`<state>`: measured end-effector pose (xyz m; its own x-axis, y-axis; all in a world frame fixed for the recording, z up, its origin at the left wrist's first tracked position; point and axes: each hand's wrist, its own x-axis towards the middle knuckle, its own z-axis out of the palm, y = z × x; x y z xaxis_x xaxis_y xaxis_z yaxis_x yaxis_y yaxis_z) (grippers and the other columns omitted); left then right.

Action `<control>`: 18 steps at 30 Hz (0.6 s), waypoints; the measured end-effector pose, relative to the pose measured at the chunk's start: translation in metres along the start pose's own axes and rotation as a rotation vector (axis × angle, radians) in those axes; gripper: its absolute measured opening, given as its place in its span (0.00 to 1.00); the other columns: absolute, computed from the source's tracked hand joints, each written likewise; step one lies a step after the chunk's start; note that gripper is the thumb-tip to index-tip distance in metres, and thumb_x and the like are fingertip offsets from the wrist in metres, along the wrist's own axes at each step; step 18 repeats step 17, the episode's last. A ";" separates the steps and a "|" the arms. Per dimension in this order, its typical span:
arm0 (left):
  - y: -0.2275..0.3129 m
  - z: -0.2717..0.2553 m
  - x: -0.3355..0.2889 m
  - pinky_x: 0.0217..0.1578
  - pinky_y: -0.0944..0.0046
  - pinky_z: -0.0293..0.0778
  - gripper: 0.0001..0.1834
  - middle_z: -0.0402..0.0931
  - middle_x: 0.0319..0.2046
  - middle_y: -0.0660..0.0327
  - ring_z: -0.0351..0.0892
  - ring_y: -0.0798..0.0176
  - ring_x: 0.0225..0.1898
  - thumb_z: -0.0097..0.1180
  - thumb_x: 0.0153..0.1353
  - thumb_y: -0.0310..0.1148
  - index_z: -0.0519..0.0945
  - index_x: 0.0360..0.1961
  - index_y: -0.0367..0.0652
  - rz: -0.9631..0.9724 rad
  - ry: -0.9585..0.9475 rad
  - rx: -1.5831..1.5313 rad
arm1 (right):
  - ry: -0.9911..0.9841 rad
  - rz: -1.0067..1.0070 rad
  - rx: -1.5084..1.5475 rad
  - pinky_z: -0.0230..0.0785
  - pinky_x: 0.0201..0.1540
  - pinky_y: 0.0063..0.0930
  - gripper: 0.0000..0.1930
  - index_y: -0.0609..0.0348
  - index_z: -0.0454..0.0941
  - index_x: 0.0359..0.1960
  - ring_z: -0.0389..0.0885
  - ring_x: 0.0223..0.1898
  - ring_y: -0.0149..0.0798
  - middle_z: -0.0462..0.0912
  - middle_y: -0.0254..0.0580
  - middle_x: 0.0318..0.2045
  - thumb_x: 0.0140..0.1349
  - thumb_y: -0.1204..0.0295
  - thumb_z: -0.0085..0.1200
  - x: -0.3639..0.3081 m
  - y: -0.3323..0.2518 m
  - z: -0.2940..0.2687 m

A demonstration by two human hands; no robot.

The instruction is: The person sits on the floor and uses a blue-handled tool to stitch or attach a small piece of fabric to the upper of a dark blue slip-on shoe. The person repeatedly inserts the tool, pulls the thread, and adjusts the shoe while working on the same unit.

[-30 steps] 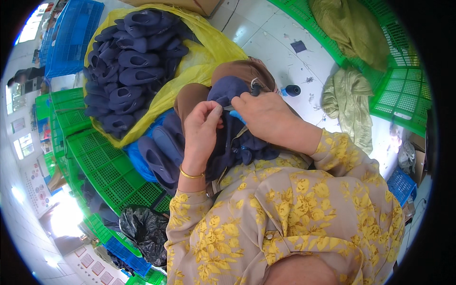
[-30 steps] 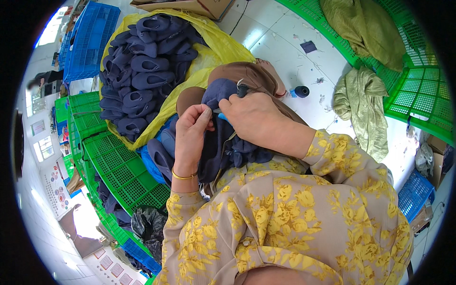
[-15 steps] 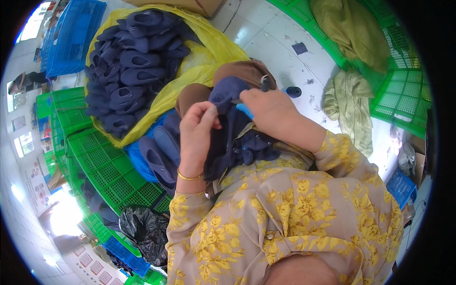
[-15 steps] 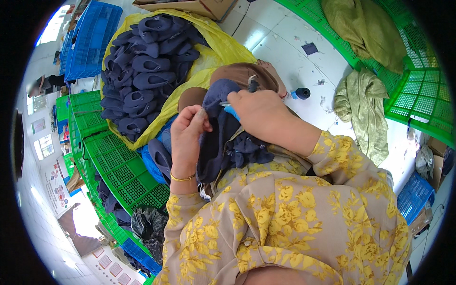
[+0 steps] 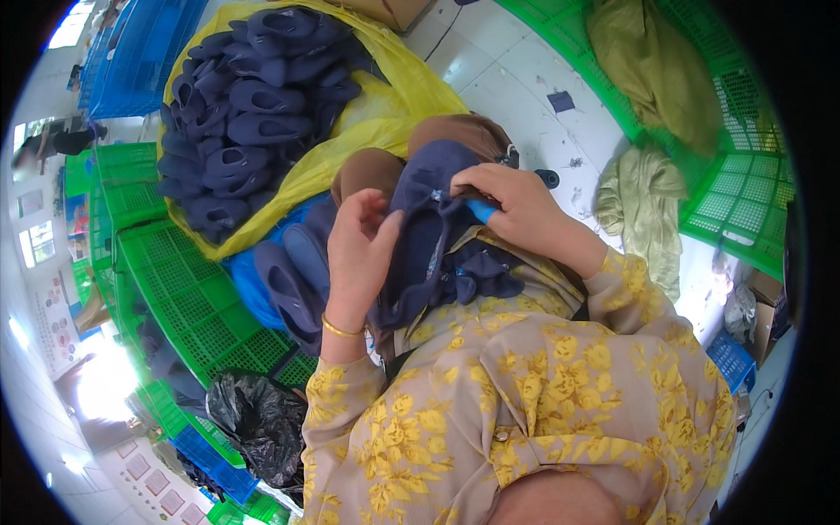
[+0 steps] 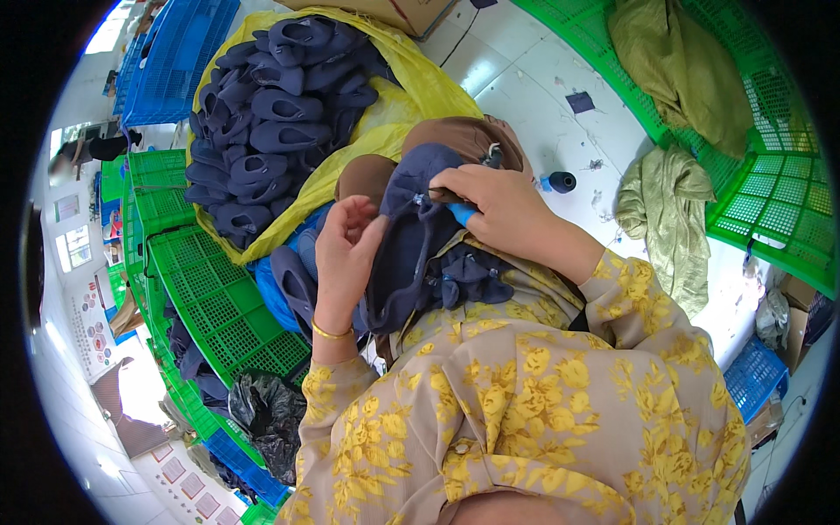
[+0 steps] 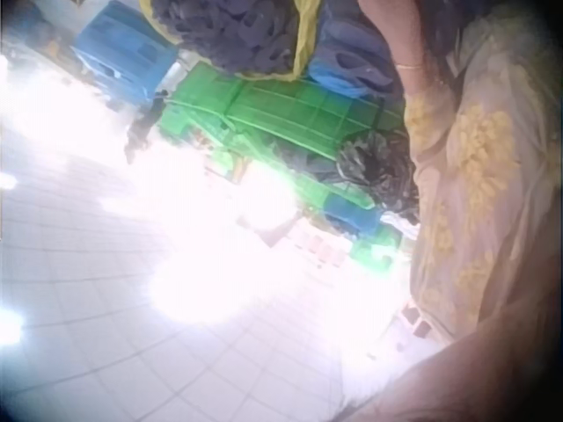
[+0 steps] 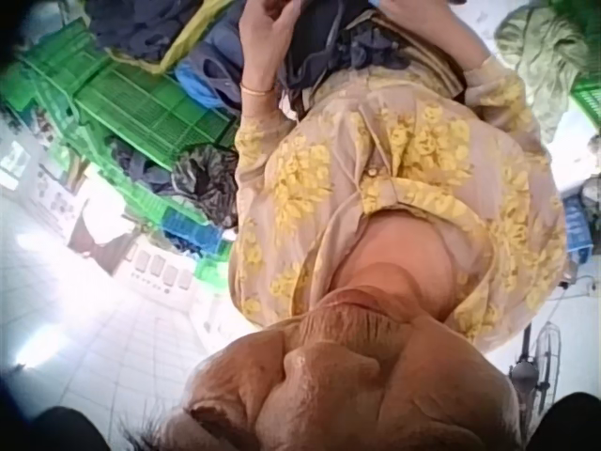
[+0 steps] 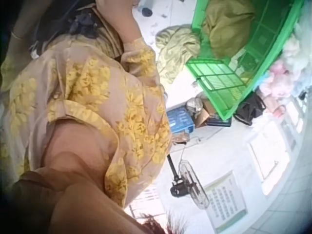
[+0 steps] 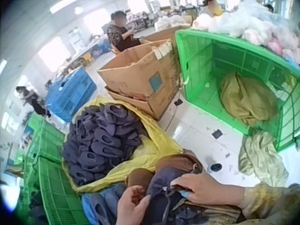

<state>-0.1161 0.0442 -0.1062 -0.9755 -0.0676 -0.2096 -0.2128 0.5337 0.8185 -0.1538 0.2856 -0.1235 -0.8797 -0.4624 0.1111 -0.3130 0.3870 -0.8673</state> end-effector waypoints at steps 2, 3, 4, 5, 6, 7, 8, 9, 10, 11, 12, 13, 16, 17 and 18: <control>0.007 -0.009 -0.012 0.39 0.67 0.75 0.21 0.78 0.38 0.57 0.77 0.64 0.34 0.64 0.56 0.29 0.75 0.50 0.36 -0.041 -0.067 0.114 | 0.051 -0.034 0.028 0.70 0.32 0.33 0.12 0.53 0.76 0.42 0.79 0.30 0.43 0.80 0.40 0.32 0.55 0.78 0.55 -0.005 0.003 0.001; 0.009 -0.012 -0.018 0.40 0.64 0.75 0.21 0.78 0.37 0.54 0.78 0.59 0.34 0.65 0.54 0.32 0.76 0.49 0.35 -0.062 -0.101 0.171 | 0.057 0.058 0.073 0.68 0.30 0.31 0.10 0.54 0.76 0.40 0.77 0.27 0.39 0.79 0.39 0.29 0.55 0.77 0.57 -0.007 0.003 -0.001; 0.007 -0.013 -0.022 0.40 0.63 0.76 0.21 0.78 0.37 0.53 0.79 0.58 0.34 0.65 0.54 0.32 0.76 0.48 0.35 -0.063 -0.080 0.189 | 0.062 0.146 0.120 0.66 0.28 0.29 0.09 0.55 0.76 0.38 0.74 0.24 0.36 0.77 0.38 0.26 0.56 0.76 0.58 -0.009 0.002 -0.004; 0.003 -0.012 -0.027 0.39 0.63 0.76 0.21 0.78 0.37 0.51 0.79 0.56 0.34 0.64 0.53 0.32 0.77 0.47 0.35 -0.065 -0.060 0.207 | 0.067 0.235 0.167 0.64 0.26 0.27 0.08 0.55 0.76 0.37 0.72 0.21 0.33 0.76 0.37 0.23 0.56 0.75 0.59 -0.010 -0.001 -0.006; 0.001 -0.010 -0.031 0.39 0.62 0.76 0.20 0.78 0.37 0.50 0.79 0.55 0.34 0.64 0.52 0.32 0.77 0.46 0.34 -0.067 -0.039 0.225 | 0.085 0.256 0.192 0.62 0.25 0.26 0.07 0.56 0.76 0.35 0.69 0.20 0.30 0.73 0.35 0.21 0.56 0.73 0.60 -0.008 -0.005 -0.006; 0.004 -0.008 -0.033 0.39 0.61 0.75 0.15 0.78 0.37 0.49 0.80 0.53 0.35 0.60 0.53 0.28 0.79 0.42 0.34 -0.017 0.038 0.211 | 0.108 0.276 0.216 0.60 0.24 0.26 0.08 0.56 0.75 0.34 0.66 0.20 0.28 0.71 0.34 0.19 0.57 0.72 0.61 -0.005 -0.010 -0.005; 0.007 -0.006 -0.035 0.38 0.60 0.75 0.14 0.78 0.36 0.49 0.79 0.52 0.35 0.59 0.54 0.27 0.78 0.42 0.34 0.009 0.081 0.227 | 0.130 0.296 0.241 0.58 0.23 0.25 0.08 0.56 0.75 0.32 0.63 0.19 0.26 0.69 0.32 0.17 0.57 0.70 0.63 -0.002 -0.016 -0.004; 0.009 -0.005 -0.036 0.38 0.59 0.75 0.13 0.77 0.36 0.49 0.79 0.51 0.35 0.58 0.54 0.26 0.78 0.42 0.35 0.035 0.125 0.244 | 0.106 0.293 0.237 0.56 0.22 0.25 0.10 0.56 0.74 0.31 0.61 0.18 0.26 0.67 0.31 0.16 0.57 0.68 0.64 0.001 -0.022 -0.002; 0.012 -0.005 -0.038 0.38 0.58 0.74 0.12 0.77 0.35 0.49 0.79 0.50 0.35 0.57 0.55 0.24 0.78 0.41 0.35 0.062 0.171 0.258 | -0.007 0.333 0.163 0.56 0.26 0.17 0.07 0.57 0.73 0.34 0.62 0.22 0.20 0.70 0.27 0.22 0.59 0.74 0.60 0.006 -0.034 -0.006; 0.014 -0.005 -0.040 0.38 0.57 0.74 0.11 0.77 0.35 0.49 0.79 0.49 0.35 0.56 0.55 0.23 0.78 0.41 0.35 0.131 0.237 0.278 | 0.011 0.290 0.107 0.56 0.26 0.18 0.06 0.57 0.73 0.34 0.63 0.22 0.21 0.70 0.28 0.22 0.58 0.75 0.60 0.010 -0.035 0.000; 0.017 -0.006 -0.043 0.37 0.57 0.74 0.10 0.76 0.35 0.49 0.78 0.49 0.35 0.55 0.56 0.22 0.78 0.40 0.35 0.198 0.305 0.298 | 0.027 0.244 0.052 0.57 0.26 0.19 0.06 0.57 0.73 0.34 0.64 0.22 0.22 0.71 0.28 0.22 0.58 0.76 0.59 0.012 -0.032 0.007; 0.019 -0.010 -0.044 0.37 0.56 0.74 0.09 0.76 0.35 0.49 0.78 0.48 0.36 0.54 0.56 0.21 0.78 0.40 0.35 0.266 0.384 0.327 | 0.040 0.259 0.078 0.58 0.26 0.20 0.06 0.57 0.73 0.34 0.65 0.23 0.23 0.71 0.29 0.23 0.58 0.76 0.59 0.017 -0.032 0.010; 0.018 -0.023 -0.050 0.36 0.63 0.72 0.07 0.75 0.32 0.54 0.77 0.57 0.33 0.52 0.58 0.21 0.78 0.38 0.35 0.279 0.569 0.316 | 0.110 0.220 0.261 0.71 0.34 0.26 0.07 0.59 0.74 0.36 0.78 0.26 0.34 0.78 0.38 0.26 0.59 0.73 0.57 0.022 -0.020 0.017; 0.017 -0.029 -0.052 0.37 0.61 0.72 0.07 0.75 0.32 0.52 0.77 0.57 0.34 0.52 0.60 0.22 0.78 0.39 0.37 0.239 0.586 0.283 | 0.087 0.226 0.264 0.72 0.37 0.29 0.06 0.58 0.75 0.37 0.79 0.29 0.36 0.80 0.36 0.28 0.59 0.74 0.57 0.022 -0.017 0.013; 0.017 -0.029 -0.052 0.37 0.61 0.72 0.07 0.75 0.32 0.52 0.77 0.57 0.34 0.52 0.60 0.22 0.78 0.39 0.37 0.239 0.586 0.283 | 0.087 0.226 0.264 0.72 0.37 0.29 0.06 0.58 0.75 0.37 0.79 0.29 0.36 0.80 0.36 0.28 0.59 0.74 0.57 0.022 -0.017 0.013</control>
